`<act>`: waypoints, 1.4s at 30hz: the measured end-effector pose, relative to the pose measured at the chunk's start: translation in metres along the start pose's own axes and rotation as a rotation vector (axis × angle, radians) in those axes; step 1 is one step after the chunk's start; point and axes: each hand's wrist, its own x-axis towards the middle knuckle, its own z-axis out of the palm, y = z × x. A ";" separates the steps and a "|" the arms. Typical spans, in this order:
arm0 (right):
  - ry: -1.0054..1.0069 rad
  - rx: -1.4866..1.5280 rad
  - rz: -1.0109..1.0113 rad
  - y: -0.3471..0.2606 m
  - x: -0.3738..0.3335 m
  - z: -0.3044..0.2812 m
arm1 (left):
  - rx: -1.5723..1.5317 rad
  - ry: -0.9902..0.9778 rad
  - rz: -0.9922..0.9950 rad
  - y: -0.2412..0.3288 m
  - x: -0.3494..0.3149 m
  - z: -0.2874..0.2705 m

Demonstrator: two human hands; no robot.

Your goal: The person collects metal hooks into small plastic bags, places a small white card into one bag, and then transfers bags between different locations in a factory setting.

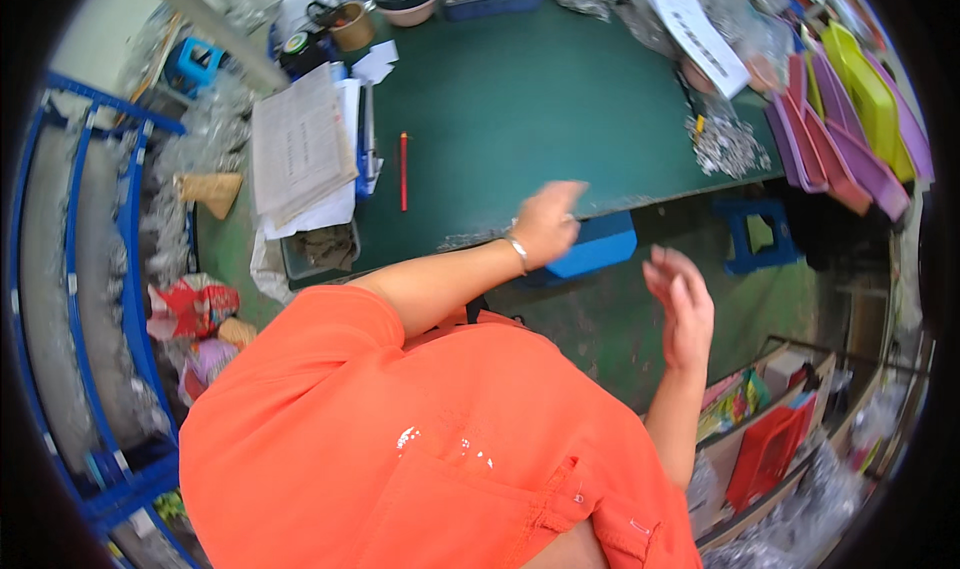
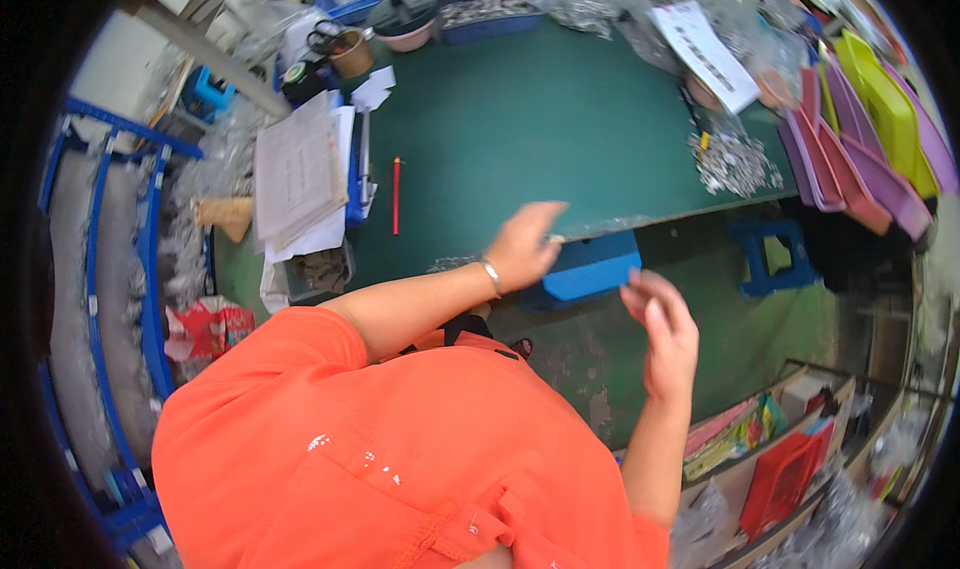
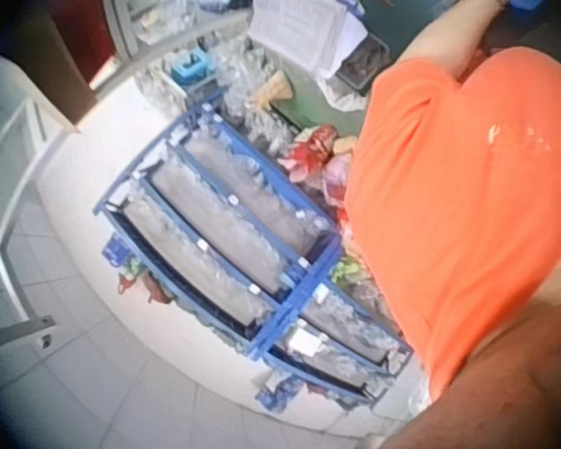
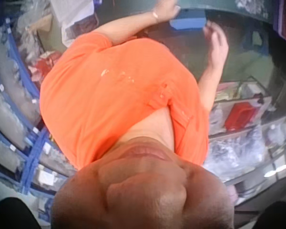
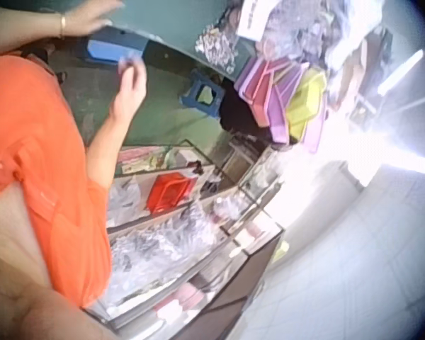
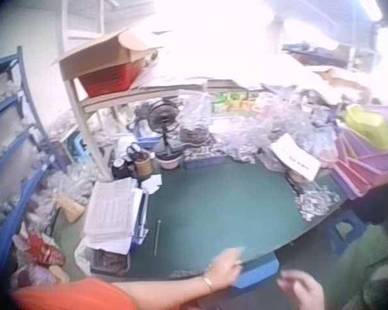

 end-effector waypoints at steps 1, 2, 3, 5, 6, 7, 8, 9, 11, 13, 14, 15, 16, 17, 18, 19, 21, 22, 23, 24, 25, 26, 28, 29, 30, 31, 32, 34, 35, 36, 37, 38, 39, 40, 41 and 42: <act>-0.012 -0.122 0.037 0.008 -0.003 -0.010 | 0.172 0.159 -0.169 -0.036 -0.012 -0.013; 0.087 -0.036 0.212 0.022 -0.007 -0.018 | 0.324 0.274 -0.303 -0.063 -0.023 -0.036; 0.218 -0.005 0.320 0.039 -0.012 -0.021 | 0.449 0.367 -0.424 -0.086 -0.033 -0.057; 0.342 -0.129 0.548 0.071 -0.024 -0.030 | 0.596 0.388 -0.796 -0.106 -0.051 -0.095; 0.304 -0.155 0.615 0.082 -0.028 -0.031 | 0.641 0.397 -0.911 -0.117 -0.062 -0.106; 0.254 -0.117 0.663 0.085 -0.031 -0.027 | 0.612 0.358 -1.003 -0.128 -0.069 -0.111; 0.207 -0.080 0.711 0.087 -0.031 -0.022 | 0.580 0.316 -1.093 -0.138 -0.076 -0.114; 0.156 -0.103 0.707 0.088 -0.027 -0.017 | 0.554 0.326 -1.086 -0.150 -0.082 -0.114; 0.056 -0.149 0.699 0.090 -0.020 -0.010 | 0.503 0.344 -1.070 -0.171 -0.096 -0.110; 0.042 -0.169 0.670 0.088 -0.012 -0.002 | 0.501 0.462 -0.987 -0.182 -0.100 -0.108; 0.036 -0.178 0.657 0.086 -0.009 0.002 | 0.501 0.518 -0.944 -0.187 -0.103 -0.108; 0.041 -0.171 0.651 0.085 -0.008 0.002 | 0.507 0.623 -0.944 -0.189 -0.101 -0.106; 0.053 -0.166 0.655 0.086 -0.009 0.001 | 0.511 0.726 -0.943 -0.191 -0.101 -0.103; 0.067 -0.159 0.660 0.090 -0.012 -0.002 | 0.512 0.826 -0.938 -0.192 -0.101 -0.101; 0.085 -0.150 0.666 0.093 -0.015 -0.005 | 0.469 0.880 -1.000 -0.194 -0.100 -0.100; 0.084 -0.149 0.677 0.094 -0.018 -0.006 | 0.448 0.915 -1.076 -0.199 -0.099 -0.097; 0.109 -0.142 0.691 0.095 -0.026 -0.008 | 0.379 0.957 -1.253 -0.205 -0.095 -0.101; 0.122 -0.123 0.697 0.097 -0.031 -0.009 | 0.328 0.951 -1.354 -0.208 -0.091 -0.106; 0.109 -0.123 0.693 0.101 -0.034 -0.011 | 0.291 1.002 -1.372 -0.231 -0.100 -0.108; 0.126 -0.124 0.697 0.104 -0.040 -0.013 | 0.254 1.057 -1.393 -0.201 -0.081 -0.112; 0.137 -0.115 0.707 0.107 -0.044 -0.015 | 0.357 1.165 -1.317 -0.212 -0.081 -0.113; 0.151 -0.104 0.719 0.111 -0.049 -0.018 | 0.270 1.197 -1.441 -0.211 -0.074 -0.114; 0.186 -0.096 0.742 0.115 -0.059 -0.023 | 0.058 1.099 -1.571 -0.213 -0.068 -0.113; 0.213 -0.100 0.753 0.117 -0.065 -0.026 | 0.030 1.090 -1.613 -0.190 -0.055 -0.112; 0.231 -0.102 0.764 0.118 -0.071 -0.027 | 0.034 1.057 -1.594 -0.174 -0.046 -0.110; 0.242 -0.101 0.765 0.120 -0.076 -0.028 | 0.049 1.019 -1.579 -0.183 -0.048 -0.111; 0.252 -0.101 0.766 0.121 -0.081 -0.028 | 0.063 0.984 -1.564 -0.191 -0.050 -0.112; 0.270 -0.103 0.775 0.124 -0.091 -0.030 | 0.088 0.918 -1.545 -0.200 -0.046 -0.112; 0.280 -0.102 0.780 0.125 -0.096 -0.031 | 0.100 0.888 -1.536 -0.204 -0.044 -0.113; 0.282 -0.101 0.785 0.126 -0.099 -0.030 | 0.115 0.868 -1.527 -0.210 -0.043 -0.110; 0.297 -0.092 0.796 0.128 -0.102 -0.030 | 0.128 0.849 -1.518 -0.215 -0.042 -0.107; 0.311 -0.083 0.807 0.130 -0.106 -0.030 | 0.141 0.831 -1.510 -0.221 -0.041 -0.105; 0.332 -0.071 0.819 0.132 -0.111 -0.031 | 0.155 0.806 -1.499 -0.209 -0.033 -0.099; 0.348 -0.063 0.823 0.133 -0.114 -0.032 | 0.168 0.785 -1.488 -0.192 -0.025 -0.096; 0.362 -0.054 0.827 0.135 -0.119 -0.032 | 0.181 0.765 -1.478 -0.171 -0.019 -0.097; 0.374 -0.049 0.833 0.135 -0.121 -0.033 | 0.194 0.746 -1.472 -0.154 -0.015 -0.097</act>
